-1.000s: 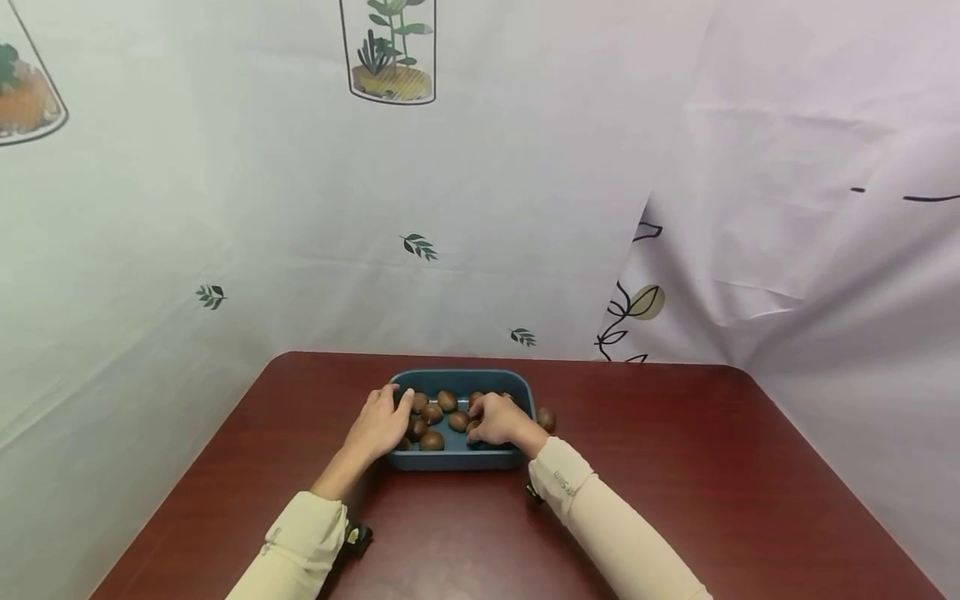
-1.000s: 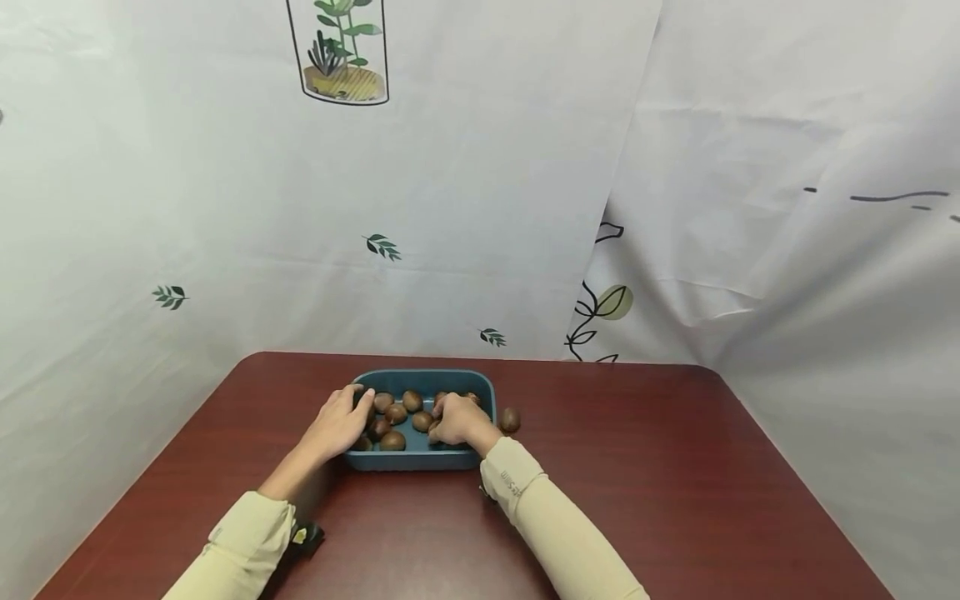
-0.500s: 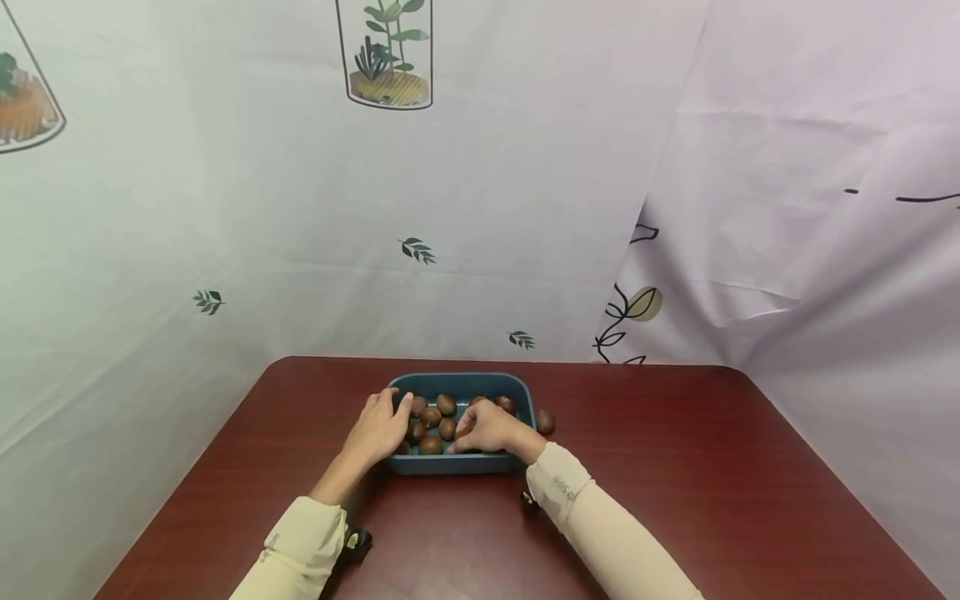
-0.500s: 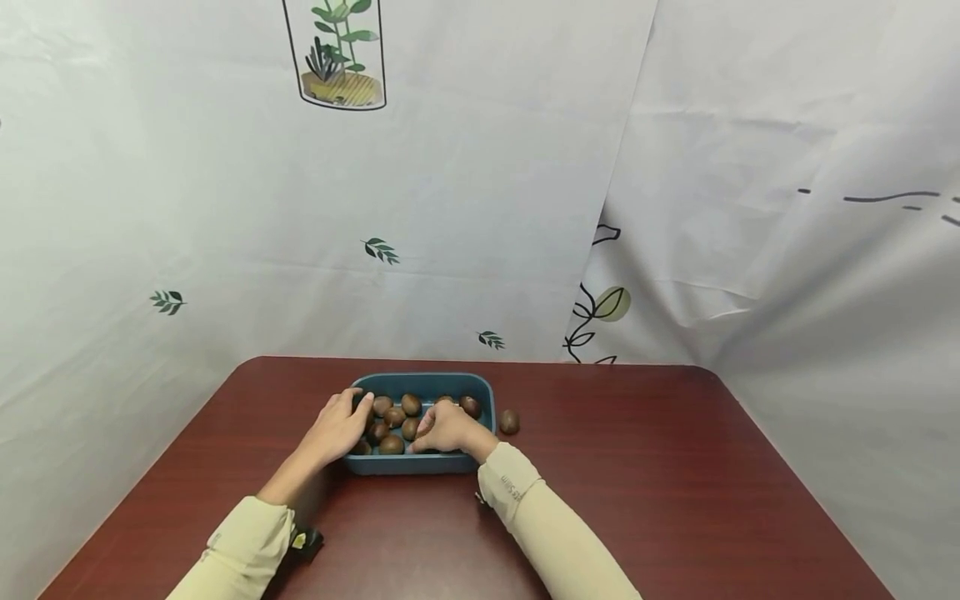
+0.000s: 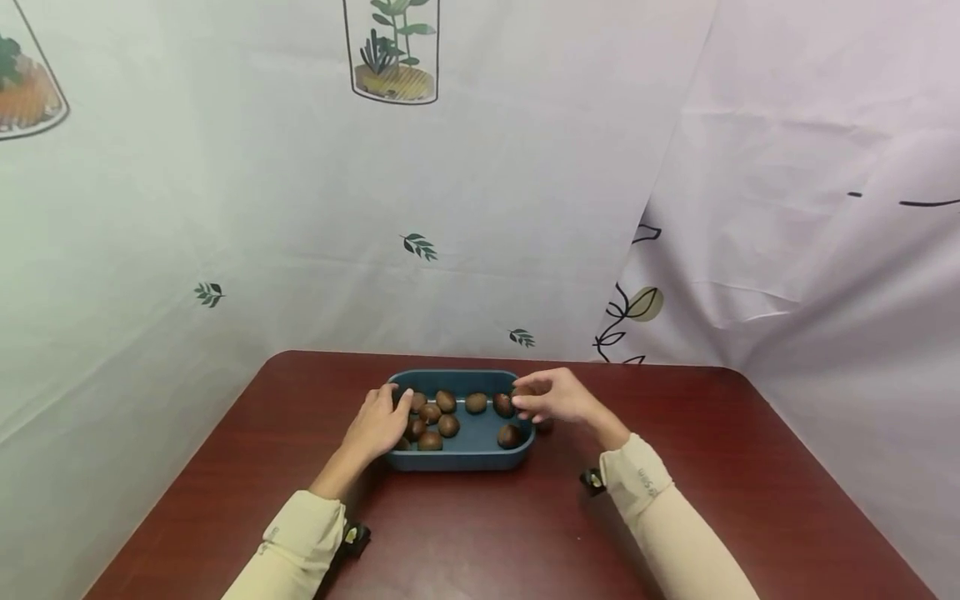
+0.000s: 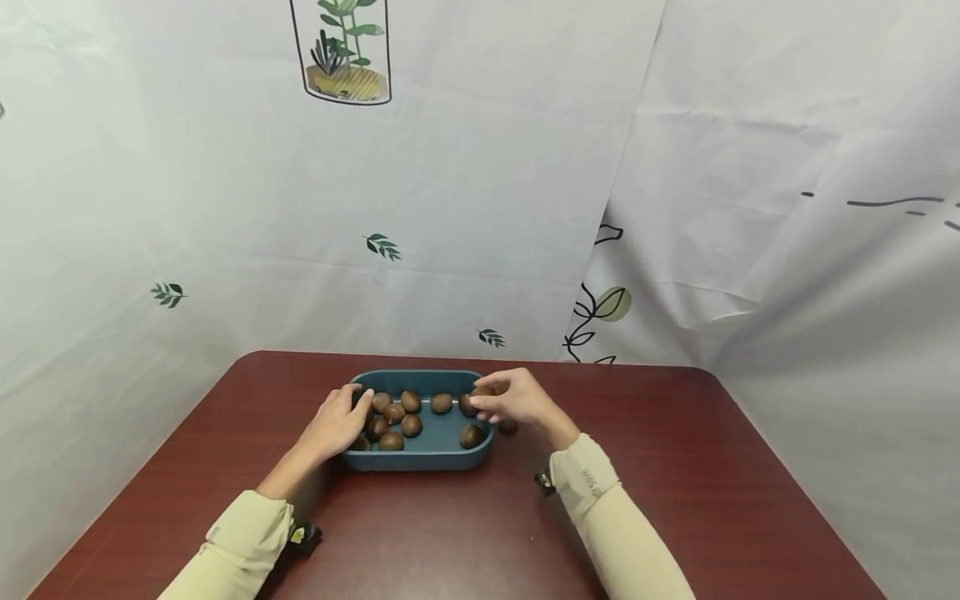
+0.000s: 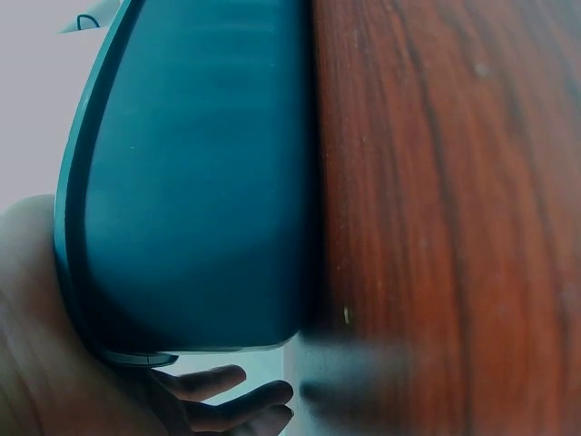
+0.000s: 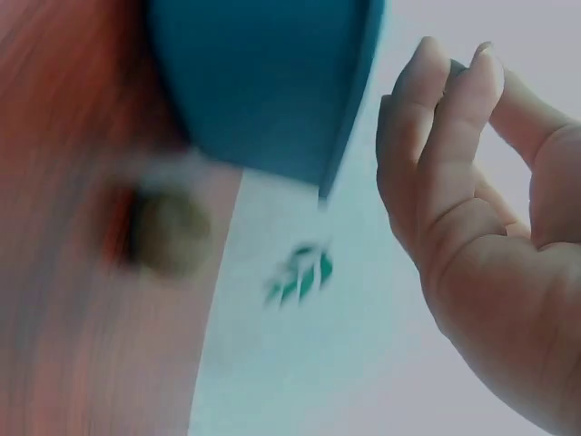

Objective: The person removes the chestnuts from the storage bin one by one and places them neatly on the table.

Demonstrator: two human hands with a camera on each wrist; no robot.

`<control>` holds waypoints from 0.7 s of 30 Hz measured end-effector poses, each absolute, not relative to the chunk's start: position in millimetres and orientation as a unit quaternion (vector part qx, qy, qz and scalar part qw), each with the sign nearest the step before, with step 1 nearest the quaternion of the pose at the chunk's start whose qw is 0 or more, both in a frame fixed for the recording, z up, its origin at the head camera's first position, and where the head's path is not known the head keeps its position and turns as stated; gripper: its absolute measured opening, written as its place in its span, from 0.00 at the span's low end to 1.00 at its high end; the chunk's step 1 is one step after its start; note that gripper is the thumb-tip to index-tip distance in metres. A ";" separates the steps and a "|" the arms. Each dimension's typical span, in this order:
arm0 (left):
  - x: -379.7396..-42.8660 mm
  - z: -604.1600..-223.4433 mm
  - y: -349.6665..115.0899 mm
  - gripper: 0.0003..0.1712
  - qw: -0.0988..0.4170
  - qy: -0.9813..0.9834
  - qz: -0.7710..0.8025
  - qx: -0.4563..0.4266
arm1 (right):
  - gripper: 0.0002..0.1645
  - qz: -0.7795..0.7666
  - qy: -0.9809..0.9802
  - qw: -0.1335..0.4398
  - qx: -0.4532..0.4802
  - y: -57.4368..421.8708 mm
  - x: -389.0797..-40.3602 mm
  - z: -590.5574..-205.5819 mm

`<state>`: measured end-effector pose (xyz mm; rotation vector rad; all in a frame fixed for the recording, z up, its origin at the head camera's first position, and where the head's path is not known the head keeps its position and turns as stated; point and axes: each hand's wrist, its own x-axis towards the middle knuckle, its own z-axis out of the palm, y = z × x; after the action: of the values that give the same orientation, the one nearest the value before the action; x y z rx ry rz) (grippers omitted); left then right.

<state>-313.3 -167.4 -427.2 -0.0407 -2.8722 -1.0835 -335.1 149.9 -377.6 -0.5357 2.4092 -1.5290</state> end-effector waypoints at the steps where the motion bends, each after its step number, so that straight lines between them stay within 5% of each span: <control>1: -313.4 -426.6 -167.4 0.35 0.036 -0.935 -0.352 -0.013 | 0.27 -0.529 0.823 0.116 -0.172 157.1 -335.6 -377.5; 21: -312.8 -425.2 -166.8 0.36 0.031 -0.934 -0.355 -0.015 | 0.23 -0.560 0.818 0.127 -0.025 217.4 -347.3 -410.3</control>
<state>-312.8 -166.8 -425.2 -0.0473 -2.8783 -1.0941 -347.3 217.4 -410.3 -0.0717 2.3817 -1.6304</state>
